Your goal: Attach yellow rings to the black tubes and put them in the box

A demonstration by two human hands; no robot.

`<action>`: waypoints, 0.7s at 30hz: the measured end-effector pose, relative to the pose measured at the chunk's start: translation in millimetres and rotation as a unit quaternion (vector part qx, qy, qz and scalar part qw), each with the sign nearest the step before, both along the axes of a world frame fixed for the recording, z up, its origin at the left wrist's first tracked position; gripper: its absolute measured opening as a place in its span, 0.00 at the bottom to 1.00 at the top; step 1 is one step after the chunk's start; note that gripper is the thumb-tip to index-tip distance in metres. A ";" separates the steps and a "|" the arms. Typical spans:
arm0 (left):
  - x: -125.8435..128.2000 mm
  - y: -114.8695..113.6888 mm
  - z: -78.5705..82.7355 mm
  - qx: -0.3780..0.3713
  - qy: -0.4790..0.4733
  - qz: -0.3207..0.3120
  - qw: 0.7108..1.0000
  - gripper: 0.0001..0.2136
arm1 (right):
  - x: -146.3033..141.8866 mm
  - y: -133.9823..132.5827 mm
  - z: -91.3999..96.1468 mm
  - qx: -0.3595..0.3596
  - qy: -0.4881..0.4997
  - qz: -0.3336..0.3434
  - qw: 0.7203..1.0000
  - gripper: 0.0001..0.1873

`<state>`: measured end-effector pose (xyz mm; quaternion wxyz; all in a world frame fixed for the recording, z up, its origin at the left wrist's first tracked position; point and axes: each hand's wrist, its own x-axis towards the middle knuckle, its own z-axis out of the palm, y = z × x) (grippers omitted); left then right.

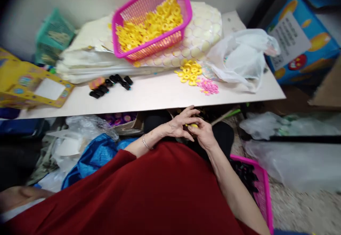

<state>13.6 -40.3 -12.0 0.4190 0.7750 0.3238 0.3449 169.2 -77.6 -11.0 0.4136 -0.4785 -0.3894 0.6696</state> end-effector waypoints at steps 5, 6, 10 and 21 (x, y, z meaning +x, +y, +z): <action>-85.3 37.8 26.1 0.090 0.065 0.382 0.918 0.17 | -0.7 39.0 -15.0 0.174 -0.444 0.153 0.865 0.19; -105.1 45.1 34.4 0.080 0.128 0.479 0.865 0.15 | -1.9 45.5 -14.4 0.183 -0.514 0.196 0.815 0.18; -163.0 67.6 59.3 0.014 0.329 0.632 0.702 0.14 | -8.7 64.9 -9.4 0.131 -0.633 0.312 0.696 0.16; -195.1 72.0 50.8 0.007 0.382 0.609 0.695 0.09 | 20.0 75.3 -0.7 0.139 -0.575 0.248 0.767 0.12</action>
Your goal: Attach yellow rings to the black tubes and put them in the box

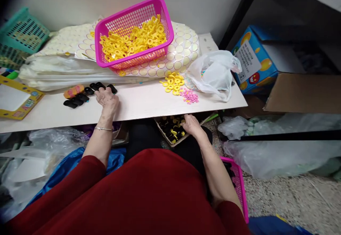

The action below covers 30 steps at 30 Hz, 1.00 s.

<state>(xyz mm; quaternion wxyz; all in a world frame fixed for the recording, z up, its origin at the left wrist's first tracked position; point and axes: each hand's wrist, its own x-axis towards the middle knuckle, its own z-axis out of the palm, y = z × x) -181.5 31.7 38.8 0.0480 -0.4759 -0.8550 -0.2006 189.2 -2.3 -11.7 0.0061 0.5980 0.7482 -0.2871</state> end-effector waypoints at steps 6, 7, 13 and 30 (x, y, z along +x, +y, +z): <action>8.2 0.3 -13.5 0.081 -0.098 -0.084 0.988 0.11 | 31.0 8.4 19.0 0.166 0.209 -0.141 0.953 0.10; 18.8 1.0 -15.4 0.085 -0.121 -0.097 0.984 0.14 | 34.9 15.6 19.9 0.231 0.185 -0.169 0.940 0.10; 111.6 7.7 -32.4 0.120 -0.231 -0.307 0.916 0.23 | 42.1 51.7 14.2 0.279 0.032 -0.156 0.947 0.14; 192.9 23.2 -64.9 0.090 -0.290 -0.465 0.831 0.14 | 51.5 66.5 30.9 0.131 0.015 -0.172 0.976 0.12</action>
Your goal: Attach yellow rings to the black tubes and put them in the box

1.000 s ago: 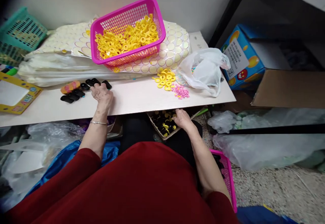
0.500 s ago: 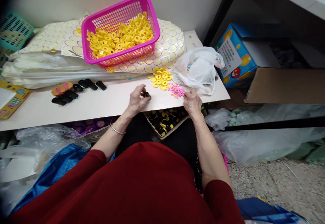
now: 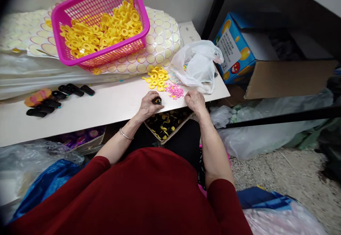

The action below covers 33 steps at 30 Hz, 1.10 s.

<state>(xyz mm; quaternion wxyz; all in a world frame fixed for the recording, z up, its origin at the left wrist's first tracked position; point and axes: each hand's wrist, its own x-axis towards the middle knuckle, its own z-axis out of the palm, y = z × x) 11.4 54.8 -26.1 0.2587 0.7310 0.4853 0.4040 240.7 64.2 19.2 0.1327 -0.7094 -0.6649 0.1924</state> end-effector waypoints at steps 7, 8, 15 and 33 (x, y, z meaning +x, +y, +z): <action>3.7 -2.0 1.1 -0.039 -0.026 -0.020 0.999 0.17 | 12.5 22.0 -15.0 0.015 0.103 -0.047 0.993 0.08; 3.8 -2.1 1.0 -0.044 -0.026 -0.018 0.999 0.18 | 13.0 22.5 -16.9 0.021 0.099 -0.043 0.994 0.07; 4.2 -3.0 1.2 -0.051 -0.001 -0.017 0.999 0.19 | 12.8 19.7 -16.9 0.049 -0.023 -0.040 0.998 0.08; 8.6 -4.0 4.2 -0.037 0.023 -0.022 0.999 0.12 | -25.3 -11.2 -1.1 0.181 0.095 0.061 0.977 0.06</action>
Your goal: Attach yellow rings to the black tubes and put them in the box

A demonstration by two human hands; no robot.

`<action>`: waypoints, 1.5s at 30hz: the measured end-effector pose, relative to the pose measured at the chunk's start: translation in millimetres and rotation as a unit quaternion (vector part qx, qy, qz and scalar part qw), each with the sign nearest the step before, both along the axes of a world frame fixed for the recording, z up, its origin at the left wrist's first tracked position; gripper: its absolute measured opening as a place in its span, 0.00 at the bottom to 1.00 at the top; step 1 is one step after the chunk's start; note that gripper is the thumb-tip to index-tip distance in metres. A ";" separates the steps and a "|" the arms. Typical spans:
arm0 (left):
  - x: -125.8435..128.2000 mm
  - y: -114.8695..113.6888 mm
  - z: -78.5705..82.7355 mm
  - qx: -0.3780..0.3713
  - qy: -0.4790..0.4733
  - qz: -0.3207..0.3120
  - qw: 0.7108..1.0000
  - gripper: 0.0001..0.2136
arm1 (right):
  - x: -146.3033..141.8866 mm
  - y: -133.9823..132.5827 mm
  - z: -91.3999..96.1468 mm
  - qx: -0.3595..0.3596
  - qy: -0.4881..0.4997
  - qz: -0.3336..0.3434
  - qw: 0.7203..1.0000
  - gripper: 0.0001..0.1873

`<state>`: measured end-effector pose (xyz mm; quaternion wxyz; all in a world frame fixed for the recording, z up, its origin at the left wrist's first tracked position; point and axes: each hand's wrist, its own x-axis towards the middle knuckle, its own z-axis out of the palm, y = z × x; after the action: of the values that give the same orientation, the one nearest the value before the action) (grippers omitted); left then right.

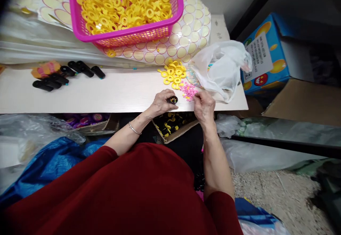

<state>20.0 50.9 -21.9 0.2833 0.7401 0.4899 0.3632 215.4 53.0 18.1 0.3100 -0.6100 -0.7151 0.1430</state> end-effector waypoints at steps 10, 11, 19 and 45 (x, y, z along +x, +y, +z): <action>2.3 -5.2 2.7 0.014 0.044 -0.006 0.999 0.05 | -50.0 -8.8 9.0 -0.022 -0.015 0.148 0.989 0.09; 2.3 -5.1 3.0 0.015 0.045 -0.006 0.999 0.05 | -49.0 -8.5 9.3 -0.021 -0.029 0.152 0.988 0.09; 2.8 -3.6 3.3 0.020 0.038 -0.018 0.999 0.03 | -54.8 -8.2 16.0 -0.006 -0.162 0.169 0.972 0.13; 0.6 -2.0 0.0 -0.006 0.037 0.005 0.999 0.11 | -58.6 81.8 -14.2 -0.113 0.056 -0.030 0.992 0.11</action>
<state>20.6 48.9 -21.9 0.2677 0.7491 0.5059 0.3336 156.8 134.9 3.9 0.2825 -0.6536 -0.6570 0.2478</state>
